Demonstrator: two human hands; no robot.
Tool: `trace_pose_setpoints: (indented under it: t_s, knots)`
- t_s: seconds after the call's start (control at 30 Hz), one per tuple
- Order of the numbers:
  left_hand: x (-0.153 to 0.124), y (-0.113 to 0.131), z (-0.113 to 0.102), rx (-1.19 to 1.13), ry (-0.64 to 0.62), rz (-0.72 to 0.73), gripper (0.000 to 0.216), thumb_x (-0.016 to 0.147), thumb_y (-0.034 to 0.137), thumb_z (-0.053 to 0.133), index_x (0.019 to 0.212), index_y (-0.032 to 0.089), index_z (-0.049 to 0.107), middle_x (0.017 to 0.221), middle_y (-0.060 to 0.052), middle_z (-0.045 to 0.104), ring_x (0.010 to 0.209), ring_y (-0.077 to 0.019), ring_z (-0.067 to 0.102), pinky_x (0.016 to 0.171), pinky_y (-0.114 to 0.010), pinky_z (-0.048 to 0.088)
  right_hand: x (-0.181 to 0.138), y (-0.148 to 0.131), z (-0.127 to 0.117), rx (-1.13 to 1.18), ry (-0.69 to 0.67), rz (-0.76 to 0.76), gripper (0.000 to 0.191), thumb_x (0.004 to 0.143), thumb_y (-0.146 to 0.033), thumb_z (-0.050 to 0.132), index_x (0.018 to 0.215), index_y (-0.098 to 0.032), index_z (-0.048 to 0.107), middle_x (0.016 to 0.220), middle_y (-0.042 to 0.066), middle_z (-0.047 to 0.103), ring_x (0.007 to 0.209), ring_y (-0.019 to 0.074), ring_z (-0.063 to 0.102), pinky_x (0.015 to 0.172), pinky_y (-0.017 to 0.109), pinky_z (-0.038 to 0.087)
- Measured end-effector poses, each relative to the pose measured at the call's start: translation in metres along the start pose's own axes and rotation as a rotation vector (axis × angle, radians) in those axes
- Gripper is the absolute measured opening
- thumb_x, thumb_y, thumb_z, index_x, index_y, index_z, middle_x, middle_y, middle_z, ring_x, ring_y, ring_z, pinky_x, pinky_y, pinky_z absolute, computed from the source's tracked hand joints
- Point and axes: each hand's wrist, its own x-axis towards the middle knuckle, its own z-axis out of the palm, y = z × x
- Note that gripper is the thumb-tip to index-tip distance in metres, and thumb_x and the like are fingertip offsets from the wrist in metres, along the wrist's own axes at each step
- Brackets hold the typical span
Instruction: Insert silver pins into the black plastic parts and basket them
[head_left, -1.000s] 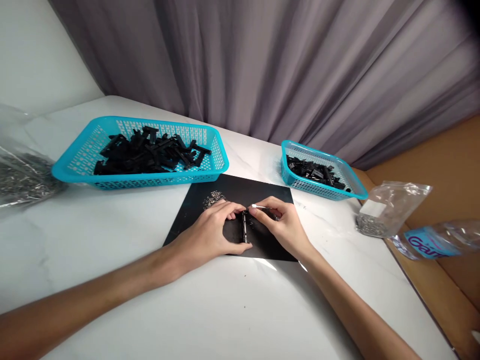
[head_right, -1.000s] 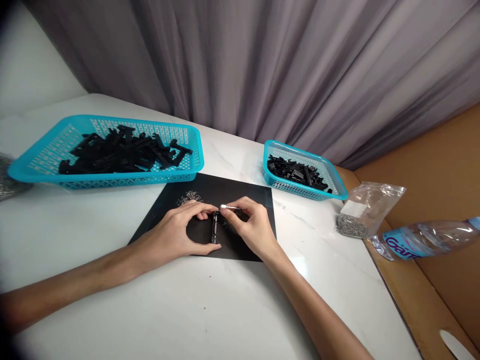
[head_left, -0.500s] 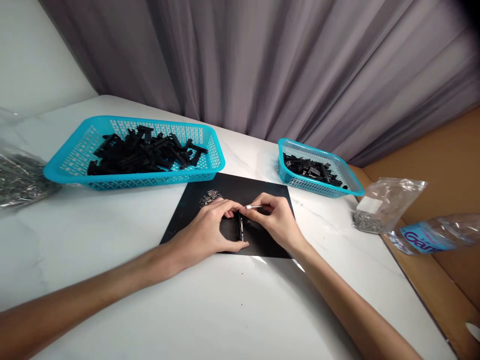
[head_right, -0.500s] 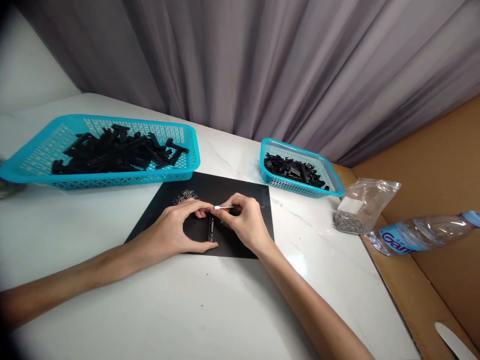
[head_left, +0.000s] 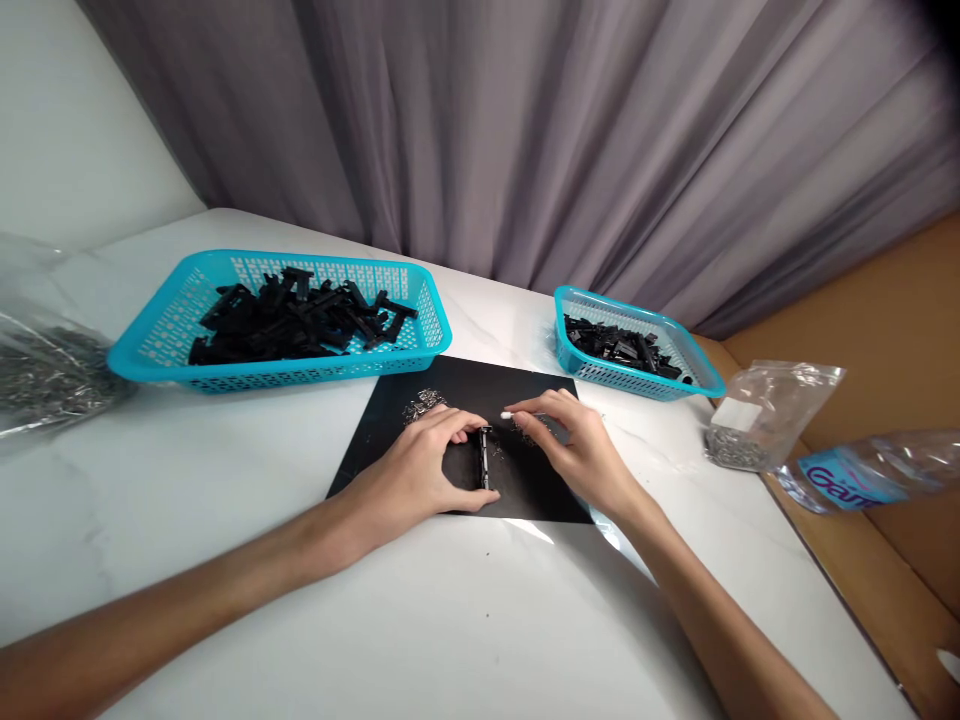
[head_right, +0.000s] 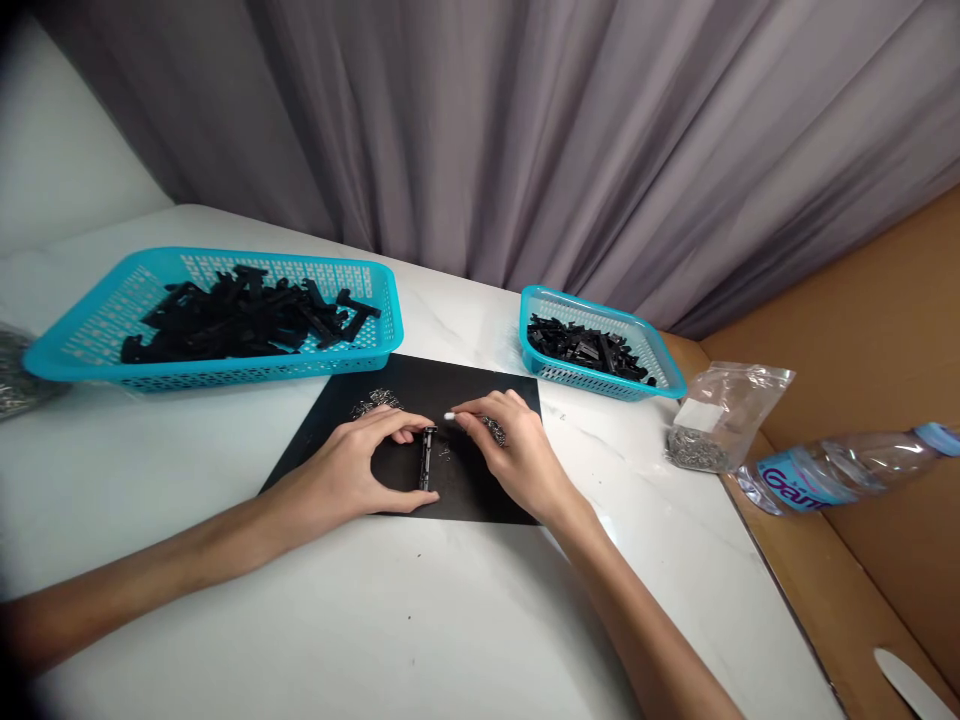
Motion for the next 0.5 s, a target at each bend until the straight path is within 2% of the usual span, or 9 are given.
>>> trace_pose_setpoints:
  t_s: [0.13, 0.27, 0.5]
  knots:
    - [0.0, 0.003, -0.002, 0.002, -0.005, -0.001, 0.059, 0.064, 0.04, 0.09, 0.114, 0.02, 0.066, 0.104, -0.005, 0.068, 0.098, -0.0249, 0.063, 0.091, -0.041, 0.056, 0.0, -0.002, 0.006, -0.077, -0.01, -0.094, 0.015, 0.103, -0.025, 0.058, 0.101, -0.022, 0.072, 0.088, 0.003, 0.073, 0.079, 0.0195, 0.057, 0.081, 0.036, 0.044]
    - [0.002, 0.004, -0.002, 0.006, 0.002, 0.005, 0.058, 0.063, 0.037, 0.09, 0.113, 0.018, 0.067, 0.101, -0.005, 0.068, 0.098, -0.0257, 0.062, 0.091, -0.041, 0.056, 0.001, -0.002, 0.01, -0.121, -0.021, -0.131, 0.01, 0.1, -0.022, 0.063, 0.099, -0.021, 0.073, 0.084, 0.003, 0.072, 0.078, 0.0195, 0.055, 0.077, 0.035, 0.043]
    - [0.004, 0.005, 0.0, -0.011, 0.018, 0.011, 0.057, 0.062, 0.037, 0.09, 0.112, 0.018, 0.07, 0.097, -0.004, 0.067, 0.095, -0.0252, 0.063, 0.09, -0.042, 0.057, 0.001, -0.002, 0.012, -0.164, 0.0, -0.244, 0.015, 0.101, -0.017, 0.061, 0.103, -0.021, 0.075, 0.084, 0.004, 0.072, 0.078, 0.0209, 0.052, 0.077, 0.036, 0.042]
